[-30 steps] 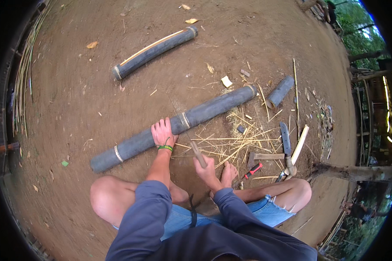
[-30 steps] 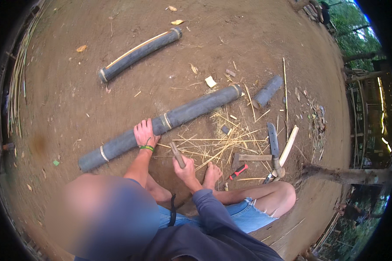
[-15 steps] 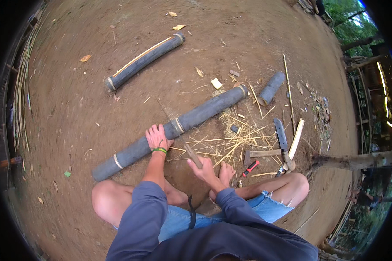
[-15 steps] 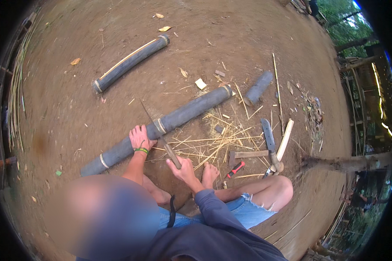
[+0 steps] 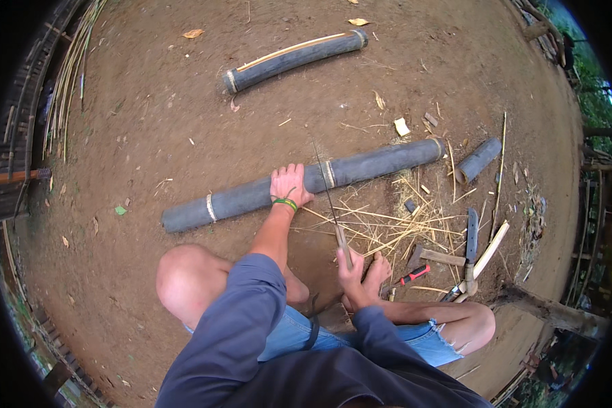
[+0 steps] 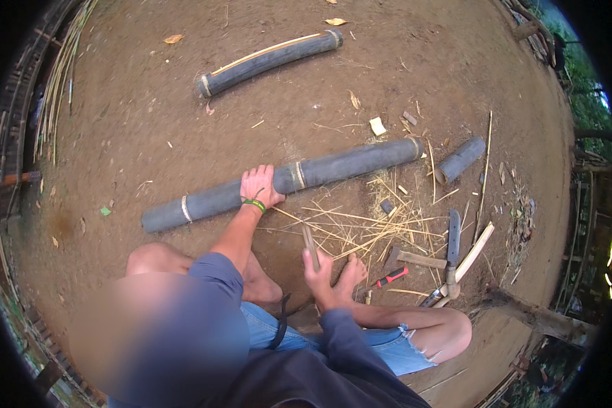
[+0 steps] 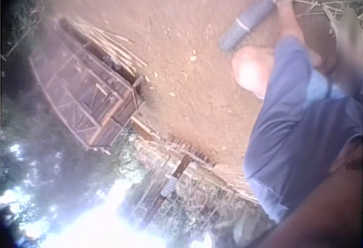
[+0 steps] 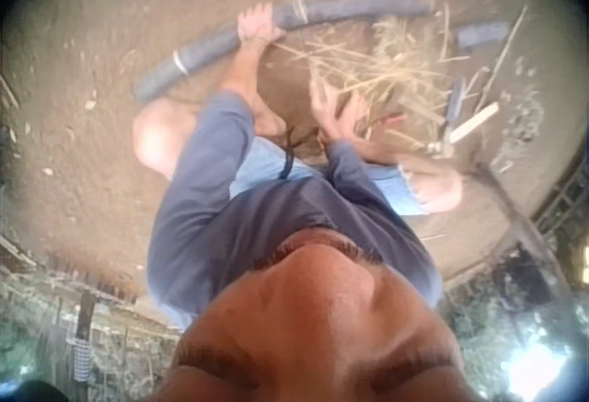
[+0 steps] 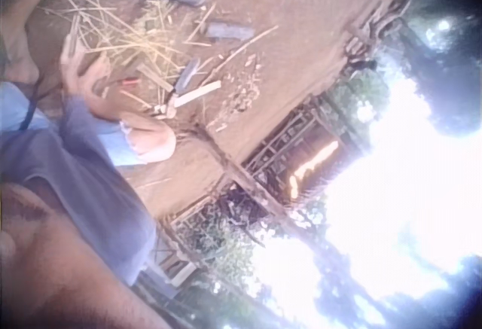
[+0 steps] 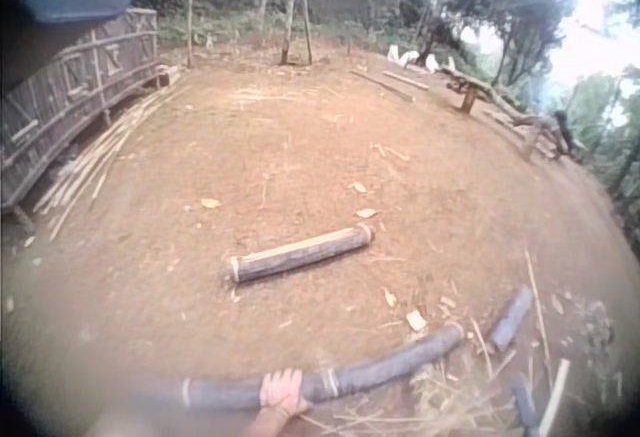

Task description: The person sits on the ground and uses a hand saw to cut a long, dark bamboo pole. They hold the pole steady with their left hand while sawing with their right hand, creating a cross-section cut. The task involves repetitive sawing motions to penetrate the material.

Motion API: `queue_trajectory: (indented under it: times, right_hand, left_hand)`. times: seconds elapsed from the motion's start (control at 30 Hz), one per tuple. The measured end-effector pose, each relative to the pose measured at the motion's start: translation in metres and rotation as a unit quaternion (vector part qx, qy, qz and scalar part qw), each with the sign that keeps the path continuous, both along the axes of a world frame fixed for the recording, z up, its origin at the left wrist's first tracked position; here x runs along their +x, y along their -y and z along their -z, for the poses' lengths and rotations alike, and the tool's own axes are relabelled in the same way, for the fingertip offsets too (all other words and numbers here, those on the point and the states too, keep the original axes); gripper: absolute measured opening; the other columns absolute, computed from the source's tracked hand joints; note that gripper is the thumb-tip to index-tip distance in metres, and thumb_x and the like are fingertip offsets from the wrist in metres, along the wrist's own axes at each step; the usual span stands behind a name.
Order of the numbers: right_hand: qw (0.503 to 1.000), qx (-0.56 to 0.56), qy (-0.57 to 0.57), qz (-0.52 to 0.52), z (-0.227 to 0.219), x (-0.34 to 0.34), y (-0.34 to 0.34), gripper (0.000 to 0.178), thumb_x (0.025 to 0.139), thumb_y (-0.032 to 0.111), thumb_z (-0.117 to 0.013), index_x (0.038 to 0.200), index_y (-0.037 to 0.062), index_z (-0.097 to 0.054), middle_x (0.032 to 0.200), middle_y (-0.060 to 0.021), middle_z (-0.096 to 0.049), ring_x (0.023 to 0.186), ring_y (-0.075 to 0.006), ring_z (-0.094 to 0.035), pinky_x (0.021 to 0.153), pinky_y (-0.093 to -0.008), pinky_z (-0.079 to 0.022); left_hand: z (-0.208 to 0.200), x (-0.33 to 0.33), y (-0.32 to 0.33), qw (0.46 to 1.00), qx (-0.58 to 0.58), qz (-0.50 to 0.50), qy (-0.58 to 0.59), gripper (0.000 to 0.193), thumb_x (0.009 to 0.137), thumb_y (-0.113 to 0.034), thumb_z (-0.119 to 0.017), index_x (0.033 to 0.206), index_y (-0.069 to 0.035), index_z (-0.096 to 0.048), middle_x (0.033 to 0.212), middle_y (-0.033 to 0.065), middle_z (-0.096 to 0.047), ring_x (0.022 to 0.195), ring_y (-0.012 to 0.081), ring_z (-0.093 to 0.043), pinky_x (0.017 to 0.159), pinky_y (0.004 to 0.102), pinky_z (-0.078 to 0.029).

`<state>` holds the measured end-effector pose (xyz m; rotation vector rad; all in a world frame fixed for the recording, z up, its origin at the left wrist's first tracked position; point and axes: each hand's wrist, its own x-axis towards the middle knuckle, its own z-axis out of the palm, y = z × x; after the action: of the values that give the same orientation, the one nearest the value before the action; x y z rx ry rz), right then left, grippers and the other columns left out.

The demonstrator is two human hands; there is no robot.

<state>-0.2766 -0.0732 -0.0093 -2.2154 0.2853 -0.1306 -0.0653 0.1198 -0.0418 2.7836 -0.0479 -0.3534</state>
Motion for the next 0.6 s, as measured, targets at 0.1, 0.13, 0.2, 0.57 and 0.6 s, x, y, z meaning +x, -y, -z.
queue_trajectory:
  times: [0.1, 0.13, 0.2, 0.57, 0.6]
  right_hand:
    - [0.992, 0.107, -0.068, -0.009, 0.001, 0.073, -0.013, 0.03, 0.1, 0.026, -0.066, 0.085, -0.0001, -0.065, 0.063, -0.0113, -0.055, 0.056, -0.0206, -0.049, 0.056, -0.0383, -0.038]
    - [0.987, 0.138, -0.087, 0.0, -0.007, 0.075, -0.017, 0.031, 0.1, 0.026, -0.065, 0.084, 0.0, -0.064, 0.063, -0.0097, -0.054, 0.057, -0.0191, -0.048, 0.056, -0.0376, -0.036]
    - [0.974, 0.194, -0.117, 0.002, -0.017, 0.039, -0.005, 0.033, 0.1, 0.026, -0.067, 0.082, -0.0012, -0.063, 0.063, -0.0028, -0.051, 0.061, -0.0118, -0.044, 0.056, -0.034, -0.036]
    - [0.979, 0.184, -0.086, 0.013, 0.009, 0.118, -0.022, 0.043, 0.1, 0.034, -0.066, 0.076, -0.0009, -0.059, 0.061, -0.0038, -0.047, 0.061, -0.0141, -0.042, 0.057, -0.0374, -0.034]
    - [0.98, 0.178, -0.092, 0.0, 0.007, 0.119, -0.022, 0.044, 0.1, 0.034, -0.066, 0.076, -0.0011, -0.059, 0.061, -0.003, -0.047, 0.06, -0.0132, -0.042, 0.056, -0.0367, -0.034]
  left_hand:
    - [-0.003, 0.008, 0.003, 1.0, 0.014, 0.008, 0.006, 0.075, 0.056, -0.042, -0.09, 0.118, -0.011, -0.063, 0.113, 0.0101, -0.067, 0.112, 0.0309, -0.065, 0.099, 0.0445, -0.048]
    - [-0.001, 0.001, 0.001, 1.0, 0.01, 0.009, -0.004, 0.075, 0.056, -0.042, -0.09, 0.118, -0.011, -0.062, 0.114, 0.0102, -0.067, 0.112, 0.0309, -0.065, 0.099, 0.0445, -0.048]
    - [0.001, -0.001, -0.003, 1.0, 0.019, 0.005, -0.002, 0.077, 0.056, -0.042, -0.091, 0.121, -0.011, -0.062, 0.114, 0.0104, -0.067, 0.111, 0.0307, -0.065, 0.098, 0.0443, -0.048]
    - [0.004, 0.002, 0.0, 1.0, 0.012, -0.007, 0.009, 0.082, 0.055, -0.043, -0.091, 0.125, -0.011, -0.063, 0.117, 0.0114, -0.067, 0.111, 0.0312, -0.065, 0.098, 0.0443, -0.049]
    - [0.005, 0.003, -0.004, 1.0, 0.009, -0.008, 0.008, 0.082, 0.055, -0.043, -0.091, 0.125, -0.011, -0.063, 0.117, 0.0114, -0.068, 0.111, 0.0313, -0.065, 0.099, 0.0443, -0.049]
